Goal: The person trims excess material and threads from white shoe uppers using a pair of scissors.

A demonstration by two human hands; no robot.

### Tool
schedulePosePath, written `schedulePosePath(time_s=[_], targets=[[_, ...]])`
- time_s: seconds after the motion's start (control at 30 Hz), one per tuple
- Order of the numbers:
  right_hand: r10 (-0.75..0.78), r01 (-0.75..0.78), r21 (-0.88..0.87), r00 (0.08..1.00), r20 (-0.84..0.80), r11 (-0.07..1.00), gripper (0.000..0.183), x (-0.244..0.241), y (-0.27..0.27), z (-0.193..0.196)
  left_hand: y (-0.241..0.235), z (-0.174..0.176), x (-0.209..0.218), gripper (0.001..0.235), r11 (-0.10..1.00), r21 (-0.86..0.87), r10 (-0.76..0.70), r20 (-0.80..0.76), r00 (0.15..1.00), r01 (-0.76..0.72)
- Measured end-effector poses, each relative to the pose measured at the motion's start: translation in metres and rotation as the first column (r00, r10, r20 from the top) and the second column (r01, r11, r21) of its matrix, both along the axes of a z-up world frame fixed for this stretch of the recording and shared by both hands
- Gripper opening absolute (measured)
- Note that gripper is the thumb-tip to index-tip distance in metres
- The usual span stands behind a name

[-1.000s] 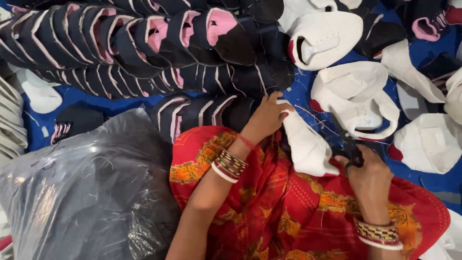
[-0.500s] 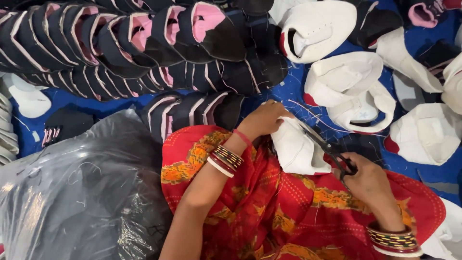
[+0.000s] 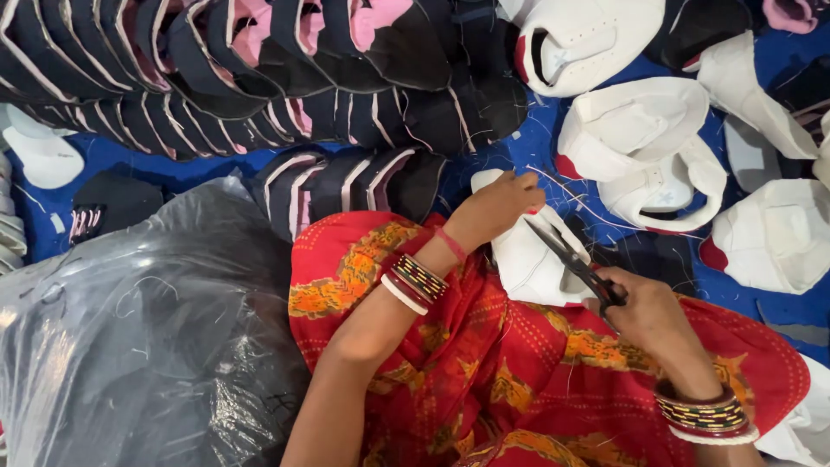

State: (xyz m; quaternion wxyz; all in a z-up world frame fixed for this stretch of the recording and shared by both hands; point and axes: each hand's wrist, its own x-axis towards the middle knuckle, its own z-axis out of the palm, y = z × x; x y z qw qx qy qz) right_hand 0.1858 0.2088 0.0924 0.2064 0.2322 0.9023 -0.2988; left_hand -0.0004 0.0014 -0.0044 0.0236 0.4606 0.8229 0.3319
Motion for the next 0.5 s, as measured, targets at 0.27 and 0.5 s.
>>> schedulePosePath(time_s=[0.27, 0.5], targets=[[0.057, -0.048, 0.077, 0.991, -0.120, 0.996, 0.043, -0.007, 0.003, 0.015, -0.018, 0.018, -0.018, 0.040, 0.951, 0.193, 0.291, -0.302, 0.908, -0.241], [0.113, -0.102, 0.128, 0.991, -0.077, 0.986, 0.038, -0.018, -0.006, 0.018, -0.010, -0.021, -0.013, 0.012, 0.972, -0.121, 0.190, -0.111, 0.976, -0.203]])
